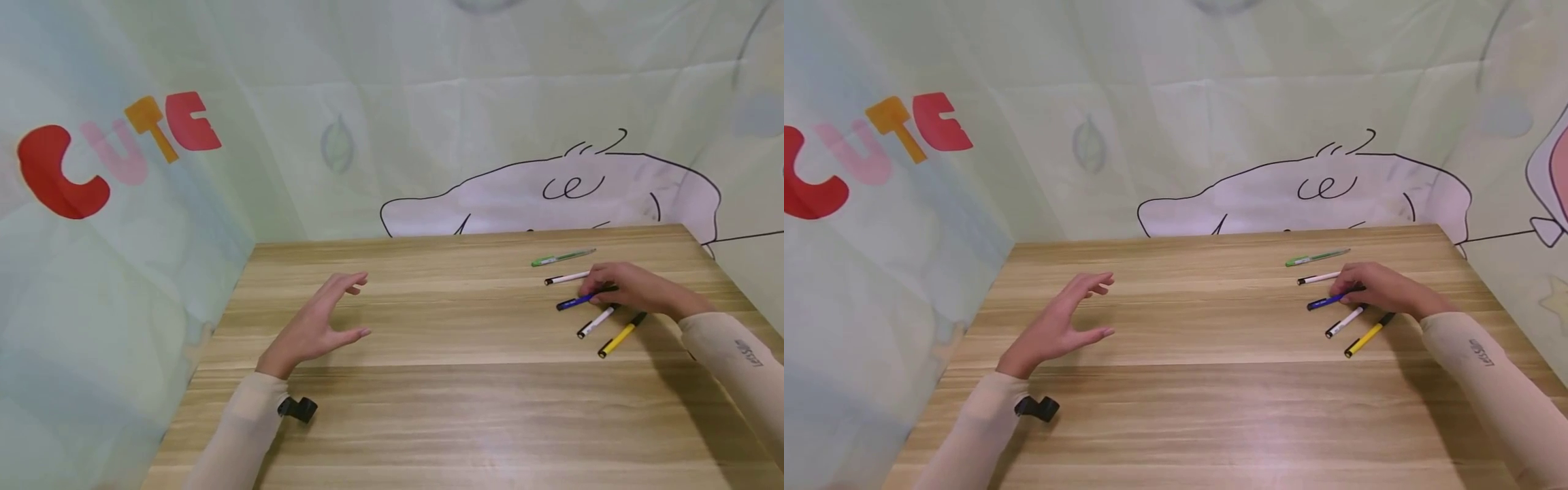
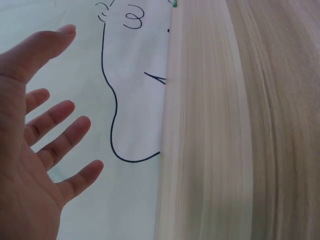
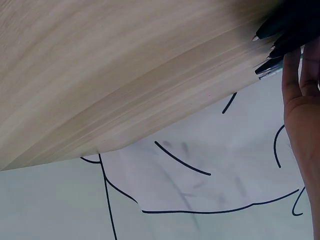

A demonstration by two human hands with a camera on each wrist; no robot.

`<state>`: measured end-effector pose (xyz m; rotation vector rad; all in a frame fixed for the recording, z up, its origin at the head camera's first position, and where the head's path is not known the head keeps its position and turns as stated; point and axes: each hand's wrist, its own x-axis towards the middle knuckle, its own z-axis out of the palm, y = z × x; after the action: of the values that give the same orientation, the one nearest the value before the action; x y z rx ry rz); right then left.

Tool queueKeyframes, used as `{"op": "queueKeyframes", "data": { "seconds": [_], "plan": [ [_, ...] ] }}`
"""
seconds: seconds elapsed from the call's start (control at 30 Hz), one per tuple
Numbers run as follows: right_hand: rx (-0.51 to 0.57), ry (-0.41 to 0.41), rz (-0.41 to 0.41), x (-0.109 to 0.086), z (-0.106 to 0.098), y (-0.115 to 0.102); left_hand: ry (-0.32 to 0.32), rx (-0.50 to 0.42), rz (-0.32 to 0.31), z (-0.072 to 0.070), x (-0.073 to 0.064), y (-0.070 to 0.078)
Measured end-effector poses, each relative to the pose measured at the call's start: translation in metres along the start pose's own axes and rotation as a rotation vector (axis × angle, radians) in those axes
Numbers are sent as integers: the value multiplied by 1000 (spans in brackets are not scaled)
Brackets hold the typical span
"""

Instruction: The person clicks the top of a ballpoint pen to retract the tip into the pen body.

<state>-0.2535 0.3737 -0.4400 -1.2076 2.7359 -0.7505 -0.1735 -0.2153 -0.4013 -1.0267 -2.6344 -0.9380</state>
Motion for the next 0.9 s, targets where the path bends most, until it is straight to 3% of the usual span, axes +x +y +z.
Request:
{"op": "queueKeyframes", "data": {
  "seconds": [0.17, 0.57, 0.7, 0.9],
  "plan": [
    [-48, -9, -45, 2, 2, 2, -6, -1, 8, 2, 5, 2],
    [-72, -43, 106, 4, -2, -9, -8, -34, 32, 4, 14, 7],
    [-68, -15, 173, 7, -3, -16, 3, -36, 44, 3, 16, 9],
    [-81, 48, 197, 11, -2, -30, 26, -41, 68, 5, 19, 11]
  ]
}}
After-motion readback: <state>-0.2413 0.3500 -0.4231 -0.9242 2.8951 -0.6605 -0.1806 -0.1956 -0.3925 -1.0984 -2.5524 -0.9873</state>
